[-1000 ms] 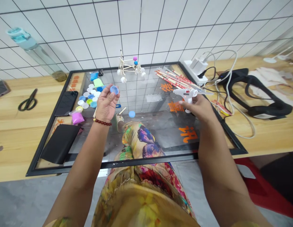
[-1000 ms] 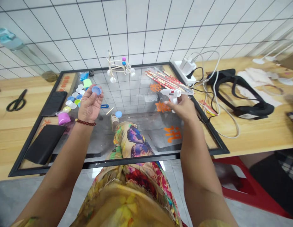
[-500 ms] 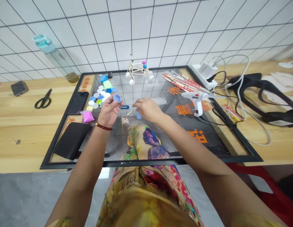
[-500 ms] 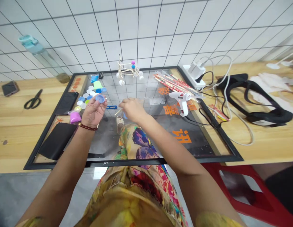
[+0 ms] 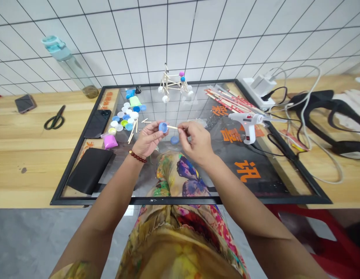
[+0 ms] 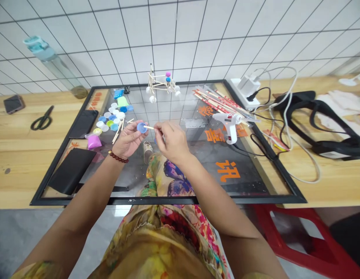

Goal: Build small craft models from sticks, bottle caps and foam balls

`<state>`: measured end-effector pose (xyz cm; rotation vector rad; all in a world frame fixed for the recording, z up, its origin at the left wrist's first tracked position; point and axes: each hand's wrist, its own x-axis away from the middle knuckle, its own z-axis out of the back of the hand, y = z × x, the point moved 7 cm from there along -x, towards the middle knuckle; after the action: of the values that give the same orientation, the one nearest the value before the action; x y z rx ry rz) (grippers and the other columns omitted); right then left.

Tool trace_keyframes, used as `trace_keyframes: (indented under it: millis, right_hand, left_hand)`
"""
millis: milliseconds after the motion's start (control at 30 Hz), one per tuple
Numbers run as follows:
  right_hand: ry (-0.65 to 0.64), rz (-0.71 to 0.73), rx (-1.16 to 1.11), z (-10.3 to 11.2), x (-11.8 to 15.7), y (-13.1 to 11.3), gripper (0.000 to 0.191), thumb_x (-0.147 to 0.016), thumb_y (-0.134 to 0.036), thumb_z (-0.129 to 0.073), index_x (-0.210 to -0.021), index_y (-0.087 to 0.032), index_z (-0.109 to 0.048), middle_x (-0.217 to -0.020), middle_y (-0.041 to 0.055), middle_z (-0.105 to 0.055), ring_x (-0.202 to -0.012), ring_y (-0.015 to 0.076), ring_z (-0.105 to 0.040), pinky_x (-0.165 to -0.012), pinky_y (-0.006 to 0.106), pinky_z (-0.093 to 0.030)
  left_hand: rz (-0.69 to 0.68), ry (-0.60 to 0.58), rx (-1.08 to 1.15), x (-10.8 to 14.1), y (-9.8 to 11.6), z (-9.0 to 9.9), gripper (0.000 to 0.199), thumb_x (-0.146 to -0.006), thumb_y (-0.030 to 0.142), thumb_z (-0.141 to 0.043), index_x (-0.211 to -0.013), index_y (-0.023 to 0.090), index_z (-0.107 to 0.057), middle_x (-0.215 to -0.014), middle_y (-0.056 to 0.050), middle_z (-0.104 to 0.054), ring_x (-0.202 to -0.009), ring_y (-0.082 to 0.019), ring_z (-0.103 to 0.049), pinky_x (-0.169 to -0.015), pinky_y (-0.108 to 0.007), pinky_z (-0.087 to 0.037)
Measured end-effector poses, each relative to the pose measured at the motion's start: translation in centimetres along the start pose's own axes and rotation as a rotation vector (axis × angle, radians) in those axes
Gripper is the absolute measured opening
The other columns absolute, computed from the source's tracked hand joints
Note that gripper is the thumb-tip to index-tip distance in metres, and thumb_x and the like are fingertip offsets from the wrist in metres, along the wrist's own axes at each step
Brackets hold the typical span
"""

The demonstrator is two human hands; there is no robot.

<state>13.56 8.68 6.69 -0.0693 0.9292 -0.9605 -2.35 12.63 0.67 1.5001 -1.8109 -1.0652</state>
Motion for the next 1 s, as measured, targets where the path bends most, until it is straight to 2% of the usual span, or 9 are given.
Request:
trace_keyframes:
  millis: [167,367,467,567,700,1000]
  right_hand:
    - [-0.022,0.031,0.02,0.0,0.1,-0.1,0.026,-0.101,-0.031,-0.041,-0.096,-0.023,-0.065,-0.084,0.008,-0.067,-0.083,0.0233,-0.061,-0.08,0.038,-0.044]
    - [0.034,0.061,0.068,0.8,0.0,0.2,0.026,-0.103,-0.03,-0.041,-0.098,-0.022,-0.065,-0.085,0.0079,-0.069,-0.084,0.0229,-0.062,-0.079,0.037,-0.044]
    - [0.087,0.131,0.095,0.9,0.2,-0.1,0.024,-0.103,-0.029,-0.044,-0.097,-0.021,-0.065,-0.083,0.0062,-0.07,-0.08,0.0212,-0.061,-0.076,0.035,-0.043]
    - [0.109,0.199,0.134,0.7,0.4,-0.5,0.021,-0.102,-0.026,-0.047,-0.097,-0.02,-0.066,-0.082,0.0058,-0.07,-0.076,0.0209,-0.06,-0.073,0.035,-0.041]
    - [0.084,0.22,0.158,0.3,0.6,-0.7,0.02,-0.102,-0.025,-0.047,-0.098,-0.02,-0.066,-0.081,0.0057,-0.069,-0.076,0.0213,-0.059,-0.072,0.035,-0.039]
    - [0.075,0.258,0.164,0.2,0.7,-0.9,0.019,-0.101,-0.024,-0.048,-0.099,-0.019,-0.066,-0.081,0.006,-0.069,-0.076,0.0214,-0.058,-0.072,0.035,-0.039]
  left_hand:
    - [0.046,-0.027,-0.009,0.2,-1.2,-0.4,0.041,-0.061,0.026,-0.094,-0.098,0.02,-0.078,-0.096,-0.004,-0.077,-0.094,-0.018,-0.071,-0.099,-0.036,-0.053]
    - [0.054,-0.038,-0.011,0.2,-1.2,-0.6,0.04,-0.061,0.028,-0.094,-0.096,0.021,-0.078,-0.091,-0.003,-0.077,-0.086,-0.016,-0.071,-0.092,-0.033,-0.055]
    - [0.054,-0.027,-0.014,0.1,-1.2,-0.5,0.041,-0.06,0.028,-0.095,-0.096,0.021,-0.078,-0.089,-0.002,-0.077,-0.084,-0.015,-0.07,-0.09,-0.032,-0.056]
    - [0.055,-0.022,-0.017,0.1,-1.4,-0.4,0.042,-0.059,0.028,-0.095,-0.096,0.021,-0.077,-0.094,-0.003,-0.078,-0.087,-0.016,-0.071,-0.092,-0.033,-0.055]
    - [0.056,-0.028,-0.026,0.2,-1.5,-0.5,0.042,-0.059,0.029,-0.095,-0.096,0.021,-0.077,-0.099,-0.005,-0.078,-0.095,-0.018,-0.072,-0.095,-0.034,-0.055]
    - [0.052,-0.039,-0.013,0.1,-1.5,-0.7,0.042,-0.058,0.028,-0.096,-0.096,0.021,-0.079,-0.098,-0.004,-0.079,-0.091,-0.015,-0.071,-0.091,-0.03,-0.056]
